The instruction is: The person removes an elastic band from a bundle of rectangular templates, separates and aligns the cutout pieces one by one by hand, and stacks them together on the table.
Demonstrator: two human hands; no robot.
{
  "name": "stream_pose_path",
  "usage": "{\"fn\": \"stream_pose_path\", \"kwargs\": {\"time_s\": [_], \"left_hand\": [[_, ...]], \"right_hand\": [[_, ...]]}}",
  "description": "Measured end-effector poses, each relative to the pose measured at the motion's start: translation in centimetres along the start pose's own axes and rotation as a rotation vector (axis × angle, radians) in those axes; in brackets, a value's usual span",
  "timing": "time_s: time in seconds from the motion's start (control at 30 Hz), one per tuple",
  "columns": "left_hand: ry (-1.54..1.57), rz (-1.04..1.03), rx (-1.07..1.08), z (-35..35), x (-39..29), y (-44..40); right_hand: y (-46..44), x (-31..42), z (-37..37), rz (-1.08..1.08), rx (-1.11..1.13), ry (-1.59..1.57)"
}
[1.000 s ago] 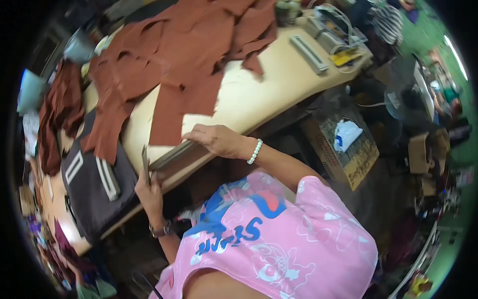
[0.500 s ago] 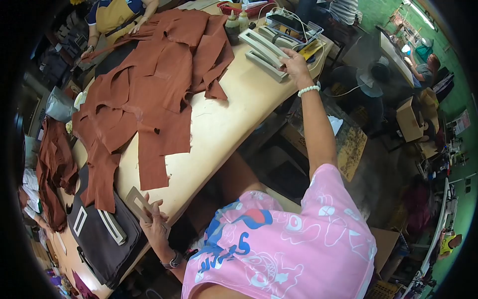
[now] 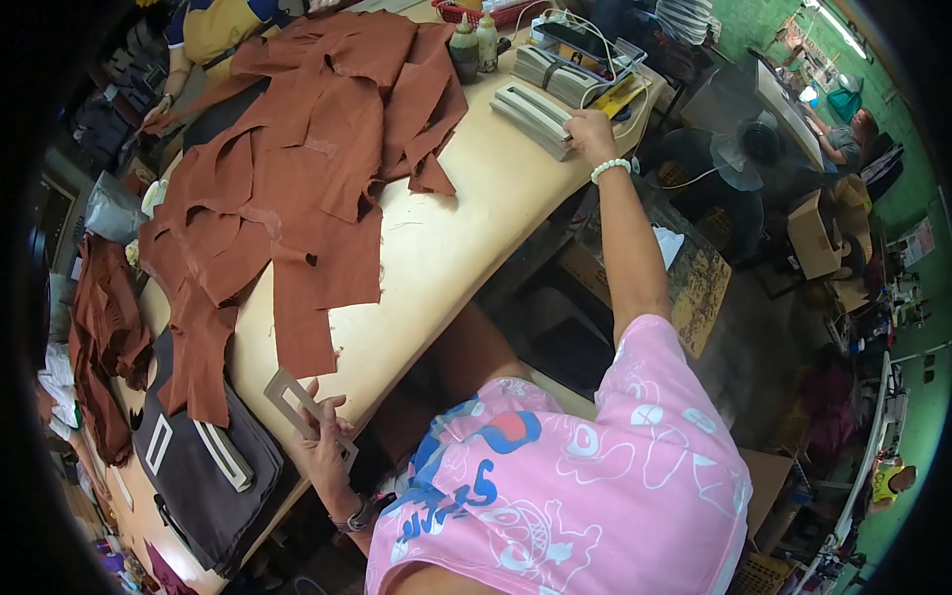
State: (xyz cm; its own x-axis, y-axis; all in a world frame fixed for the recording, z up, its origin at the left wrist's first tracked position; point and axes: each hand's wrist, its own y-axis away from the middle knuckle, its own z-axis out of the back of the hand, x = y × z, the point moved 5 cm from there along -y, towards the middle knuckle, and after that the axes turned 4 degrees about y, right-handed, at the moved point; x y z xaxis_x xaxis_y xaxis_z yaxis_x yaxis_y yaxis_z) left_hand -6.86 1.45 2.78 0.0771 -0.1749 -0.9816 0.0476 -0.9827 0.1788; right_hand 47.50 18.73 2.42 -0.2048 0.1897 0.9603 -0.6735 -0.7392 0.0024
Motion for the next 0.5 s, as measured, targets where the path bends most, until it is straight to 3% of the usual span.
{"fn": "stream_pose_path", "kwargs": {"time_s": [0.37, 0.5], "left_hand": [[0.029, 0.022, 0.012, -0.7, -0.2, -0.3], [-0.013, 0.026, 0.021, -0.8, -0.1, -0.4]], "right_hand": [[-1.7, -2.0, 0.0, -0.119, 0.080, -0.085], [0.0, 0.4, 0.0, 0.045, 0.082, 0.460]]}}
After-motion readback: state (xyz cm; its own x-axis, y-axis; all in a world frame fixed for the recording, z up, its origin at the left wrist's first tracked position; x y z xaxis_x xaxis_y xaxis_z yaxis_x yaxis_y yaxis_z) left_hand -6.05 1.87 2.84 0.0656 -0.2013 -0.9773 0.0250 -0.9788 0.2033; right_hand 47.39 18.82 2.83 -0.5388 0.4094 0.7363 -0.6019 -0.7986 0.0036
